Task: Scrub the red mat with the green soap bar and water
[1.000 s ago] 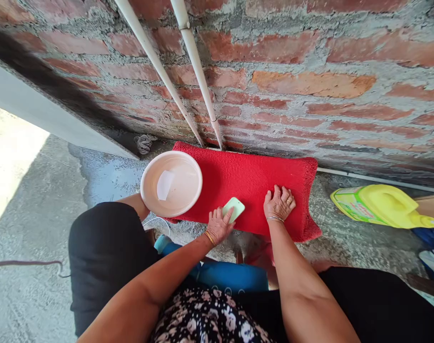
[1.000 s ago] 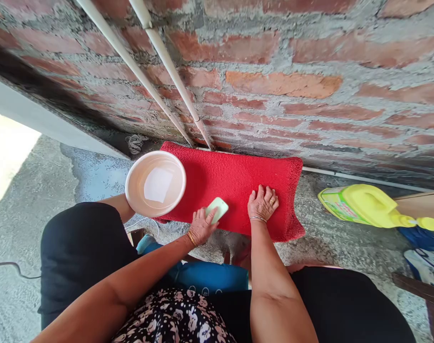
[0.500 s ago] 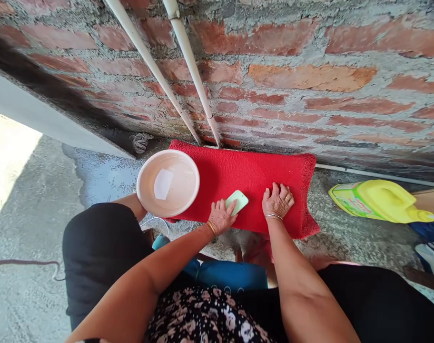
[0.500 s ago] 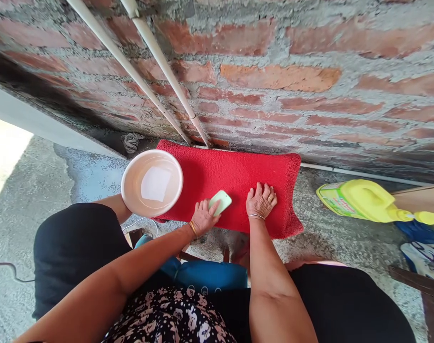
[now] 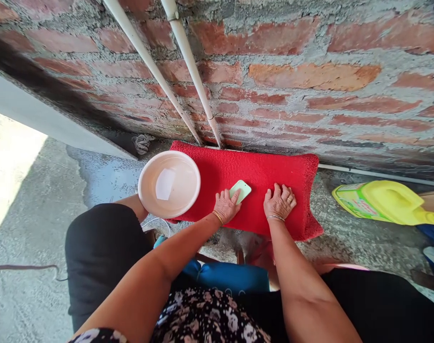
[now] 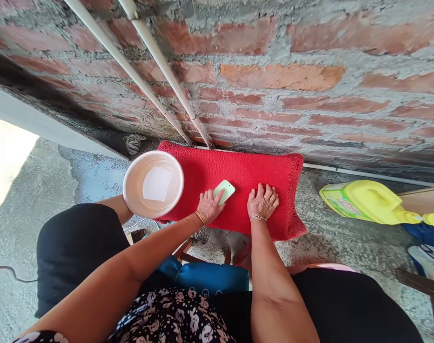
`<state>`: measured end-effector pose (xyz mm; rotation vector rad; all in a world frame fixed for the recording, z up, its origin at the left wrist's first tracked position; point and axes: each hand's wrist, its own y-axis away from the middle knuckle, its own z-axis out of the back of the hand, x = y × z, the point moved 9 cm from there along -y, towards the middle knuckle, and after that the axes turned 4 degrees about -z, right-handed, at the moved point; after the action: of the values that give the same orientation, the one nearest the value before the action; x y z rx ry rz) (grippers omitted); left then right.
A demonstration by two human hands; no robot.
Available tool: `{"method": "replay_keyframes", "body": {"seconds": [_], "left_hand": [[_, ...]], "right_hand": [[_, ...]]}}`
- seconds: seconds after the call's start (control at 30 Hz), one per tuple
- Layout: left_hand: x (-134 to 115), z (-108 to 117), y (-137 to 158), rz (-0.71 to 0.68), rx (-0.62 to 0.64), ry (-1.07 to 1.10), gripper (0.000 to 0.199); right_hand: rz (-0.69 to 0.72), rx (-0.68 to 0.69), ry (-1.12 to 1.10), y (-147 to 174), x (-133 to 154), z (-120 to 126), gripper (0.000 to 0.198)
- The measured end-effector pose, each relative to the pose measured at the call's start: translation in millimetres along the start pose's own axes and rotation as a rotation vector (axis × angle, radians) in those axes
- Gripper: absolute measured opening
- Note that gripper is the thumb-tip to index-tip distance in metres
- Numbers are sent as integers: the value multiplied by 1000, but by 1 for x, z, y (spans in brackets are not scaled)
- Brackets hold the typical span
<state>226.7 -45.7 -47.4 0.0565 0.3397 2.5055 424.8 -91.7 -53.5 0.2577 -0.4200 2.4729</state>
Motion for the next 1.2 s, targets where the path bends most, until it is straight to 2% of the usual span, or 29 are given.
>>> {"method": "replay_keyframes", "body": {"seconds": [0.07,0.13,0.2,0.33,0.37,0.43,0.53,0.6,0.67,0.8,0.87,0.93,1.03,1.1,1.13,1.2], "left_hand": [[10,5,-12,133,-13,5,62],[9,4,-14,163,-19,-2,64],[-5,-2,-8,49,-18,-22,63],[-38,-14,17,-349,8,-27,60],[-38,-13,18,-384,4,-23,60],[-29,-7,7,-315,-14,-14,60],[-6,4,-22,-63,-11,-2,62],[-2,7,-32,21,-2,2,64],[-9,6,-31,-20,-5,0,63],[-34,-3,-3,-312,-13,-17,58],[-37,-4,3,-398,-12,-17,58],[-29,1,-6,-348,-18,-12,58],[-10,12,-35,-112,-27,2,59],[-5,14,-47,-13,-16,7,62],[-6,13,-47,-12,-7,5,62],[-17,8,-39,-102,13,1,62]], "right_hand": [[-1,1,2,0,0,-1,40],[-3,-2,4,0,0,0,40],[-3,-6,7,0,0,0,39],[7,-22,17,0,1,2,38],[7,-22,19,0,1,3,38],[0,-15,20,-1,1,2,39],[-4,-5,14,-1,0,1,39],[-1,-8,13,0,0,1,40],[3,-17,16,0,0,1,39],[14,-25,14,0,2,3,39],[13,-17,9,0,2,3,39],[5,-5,1,-1,2,3,40],[-9,11,-1,-1,1,2,39],[-13,10,1,-1,1,2,38],[-12,5,3,-1,1,2,38],[-8,-2,4,-1,1,3,39]]}}
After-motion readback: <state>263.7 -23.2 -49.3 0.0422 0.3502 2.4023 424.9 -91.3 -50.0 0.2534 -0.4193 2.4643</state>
